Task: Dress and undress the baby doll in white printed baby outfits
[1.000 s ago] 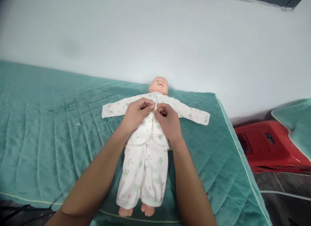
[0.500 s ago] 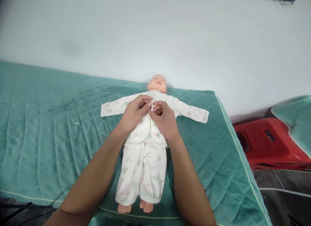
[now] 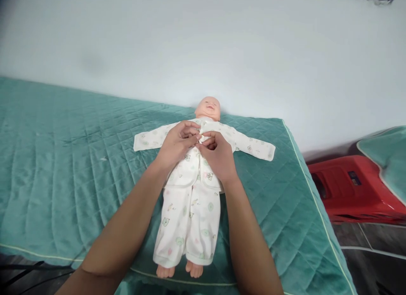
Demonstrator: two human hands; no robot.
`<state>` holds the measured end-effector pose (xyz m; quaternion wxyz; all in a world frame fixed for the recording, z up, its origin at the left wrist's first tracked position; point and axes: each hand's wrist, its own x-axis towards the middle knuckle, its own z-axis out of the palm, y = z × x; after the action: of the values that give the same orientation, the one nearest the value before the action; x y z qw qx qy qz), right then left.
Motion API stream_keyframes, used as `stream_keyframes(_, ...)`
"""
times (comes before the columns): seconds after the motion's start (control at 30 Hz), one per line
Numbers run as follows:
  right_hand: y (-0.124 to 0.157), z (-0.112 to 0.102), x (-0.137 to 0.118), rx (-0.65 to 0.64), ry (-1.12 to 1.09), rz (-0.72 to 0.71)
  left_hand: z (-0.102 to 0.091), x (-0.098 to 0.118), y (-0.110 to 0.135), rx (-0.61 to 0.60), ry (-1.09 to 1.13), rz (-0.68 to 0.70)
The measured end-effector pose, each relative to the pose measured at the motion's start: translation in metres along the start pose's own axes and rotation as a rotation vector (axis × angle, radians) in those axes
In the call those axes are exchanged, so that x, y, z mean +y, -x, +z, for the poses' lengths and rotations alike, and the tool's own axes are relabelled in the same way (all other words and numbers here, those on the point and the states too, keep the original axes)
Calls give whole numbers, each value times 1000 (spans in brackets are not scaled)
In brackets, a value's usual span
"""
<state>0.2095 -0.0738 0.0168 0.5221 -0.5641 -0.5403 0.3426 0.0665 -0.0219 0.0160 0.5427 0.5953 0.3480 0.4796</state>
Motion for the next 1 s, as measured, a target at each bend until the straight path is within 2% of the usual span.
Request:
stream_keyframes(0.17, 1, 1, -1, 22, -5, 34, 3, 0, 1, 49, 78, -31)
stream_keyframes(0.4, 4, 3, 0, 53, 38, 4, 1, 5, 0, 41, 255, -118)
stream_keyframes(0.53, 5, 5, -1, 70, 62, -16, -1, 6, 0, 19, 317, -122)
stream_keyframes(0.7, 6, 5, -1, 78, 111, -41, -1, 8, 1, 28, 300, -159)
stream_keyframes(1.0, 5, 3, 3, 65, 61, -41, -7, 2, 0, -14, 168, -77)
